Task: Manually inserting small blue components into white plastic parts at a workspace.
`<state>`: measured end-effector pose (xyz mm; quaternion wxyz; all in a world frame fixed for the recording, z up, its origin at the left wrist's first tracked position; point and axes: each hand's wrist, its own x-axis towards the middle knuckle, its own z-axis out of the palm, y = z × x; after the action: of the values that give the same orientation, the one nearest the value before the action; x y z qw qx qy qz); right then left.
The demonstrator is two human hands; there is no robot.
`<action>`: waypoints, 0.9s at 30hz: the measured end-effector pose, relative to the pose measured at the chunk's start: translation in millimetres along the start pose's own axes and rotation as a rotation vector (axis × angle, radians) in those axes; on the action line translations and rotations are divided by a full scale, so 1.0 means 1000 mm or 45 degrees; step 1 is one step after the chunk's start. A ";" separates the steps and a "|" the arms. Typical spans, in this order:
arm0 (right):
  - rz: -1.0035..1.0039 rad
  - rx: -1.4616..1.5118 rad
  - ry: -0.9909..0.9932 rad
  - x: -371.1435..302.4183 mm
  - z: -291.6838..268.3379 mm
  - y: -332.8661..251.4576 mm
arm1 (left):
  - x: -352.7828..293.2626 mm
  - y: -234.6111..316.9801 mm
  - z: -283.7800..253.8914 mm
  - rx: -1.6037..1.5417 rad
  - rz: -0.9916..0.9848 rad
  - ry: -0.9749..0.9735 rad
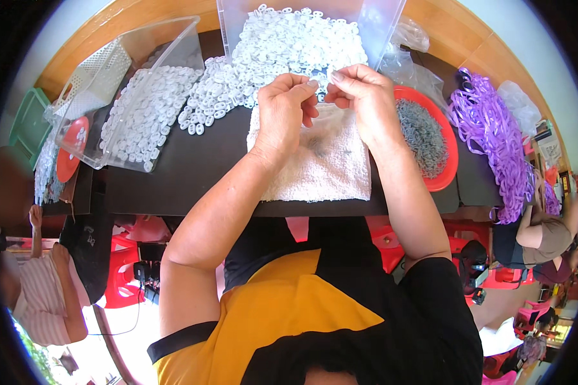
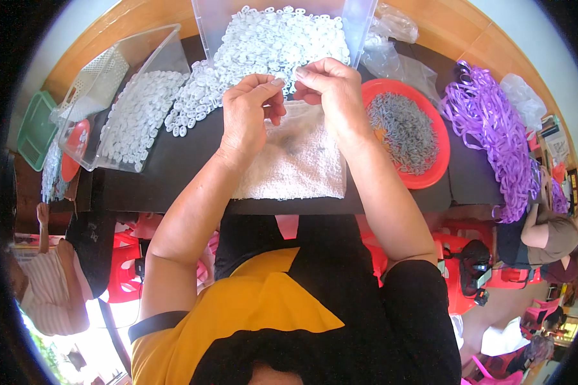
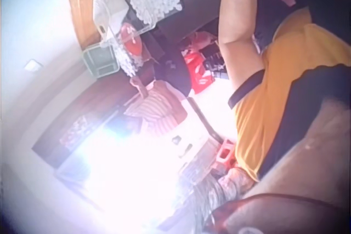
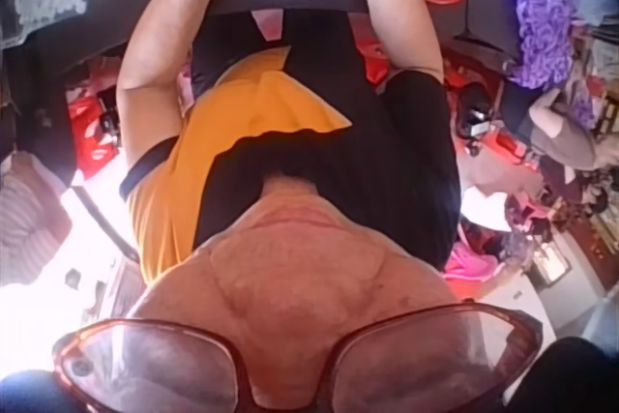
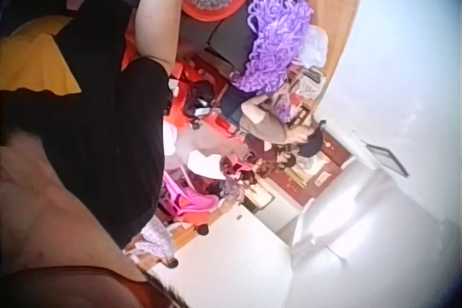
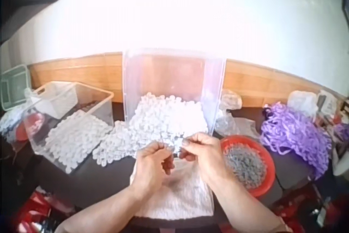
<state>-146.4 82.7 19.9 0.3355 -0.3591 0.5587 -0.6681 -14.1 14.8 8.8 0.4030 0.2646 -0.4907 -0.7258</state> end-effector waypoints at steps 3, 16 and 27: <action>0.011 0.015 -0.032 0.000 0.000 -0.001 | 0.000 0.000 0.000 0.015 0.008 0.003; -0.039 0.044 -0.034 -0.002 0.002 0.000 | -0.005 0.001 0.004 0.062 -0.001 0.020; -0.042 -0.029 -0.121 -0.003 -0.001 -0.004 | -0.007 -0.002 0.007 0.106 0.068 -0.025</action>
<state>-145.8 86.7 23.0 0.3467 -0.4033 0.5436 -0.6493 -16.2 24.5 9.2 0.4061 0.2609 -0.5312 -0.6963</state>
